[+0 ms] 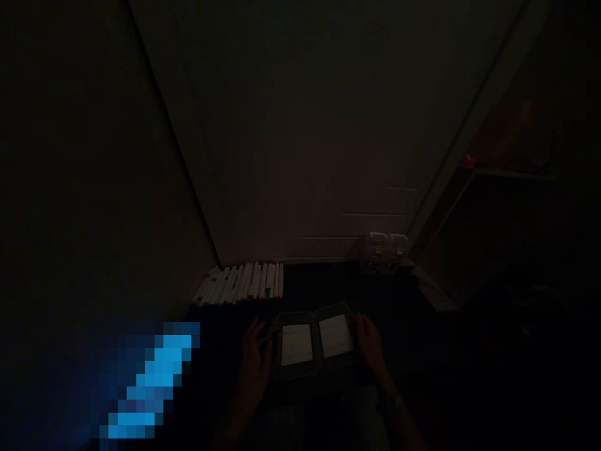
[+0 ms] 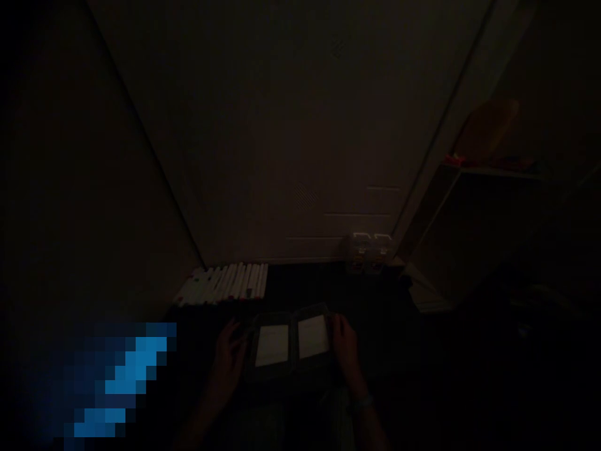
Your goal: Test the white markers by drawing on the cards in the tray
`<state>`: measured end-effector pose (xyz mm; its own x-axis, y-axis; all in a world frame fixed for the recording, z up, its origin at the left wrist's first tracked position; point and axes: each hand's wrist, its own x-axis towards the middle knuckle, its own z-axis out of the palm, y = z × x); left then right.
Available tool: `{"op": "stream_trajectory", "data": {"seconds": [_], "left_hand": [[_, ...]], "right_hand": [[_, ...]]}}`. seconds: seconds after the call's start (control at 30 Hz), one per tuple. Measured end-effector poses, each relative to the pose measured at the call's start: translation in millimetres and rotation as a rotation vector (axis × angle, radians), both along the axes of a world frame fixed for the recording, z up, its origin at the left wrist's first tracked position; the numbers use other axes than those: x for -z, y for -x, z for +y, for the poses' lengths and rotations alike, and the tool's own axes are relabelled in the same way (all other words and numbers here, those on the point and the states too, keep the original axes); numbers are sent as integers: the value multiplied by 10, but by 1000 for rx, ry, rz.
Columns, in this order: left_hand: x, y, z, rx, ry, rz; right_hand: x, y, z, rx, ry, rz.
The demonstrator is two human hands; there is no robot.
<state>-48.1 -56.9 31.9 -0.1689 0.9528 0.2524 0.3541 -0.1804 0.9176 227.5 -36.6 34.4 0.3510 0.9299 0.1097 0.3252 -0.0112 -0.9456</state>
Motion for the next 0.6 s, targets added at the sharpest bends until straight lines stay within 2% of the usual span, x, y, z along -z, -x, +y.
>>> {"op": "stream_trajectory", "data": {"seconds": [0.1, 0.2, 0.37, 0.5, 0.6], "left_hand": [[-67, 39, 40, 35, -89, 275], [-178, 36, 56, 68, -130, 466], [-330, -86, 73, 89, -176, 709], [-228, -180, 139, 151, -204, 861], [-58, -172, 186, 179, -168, 895]], "right_hand": [[10, -41, 27, 12, -15, -205], [-17, -55, 15, 46, -76, -425], [-209, 161, -116, 84, -232, -729], [-317, 381, -185, -36, -226, -897], [-255, 400, -172, -105, -187, -966]]}}
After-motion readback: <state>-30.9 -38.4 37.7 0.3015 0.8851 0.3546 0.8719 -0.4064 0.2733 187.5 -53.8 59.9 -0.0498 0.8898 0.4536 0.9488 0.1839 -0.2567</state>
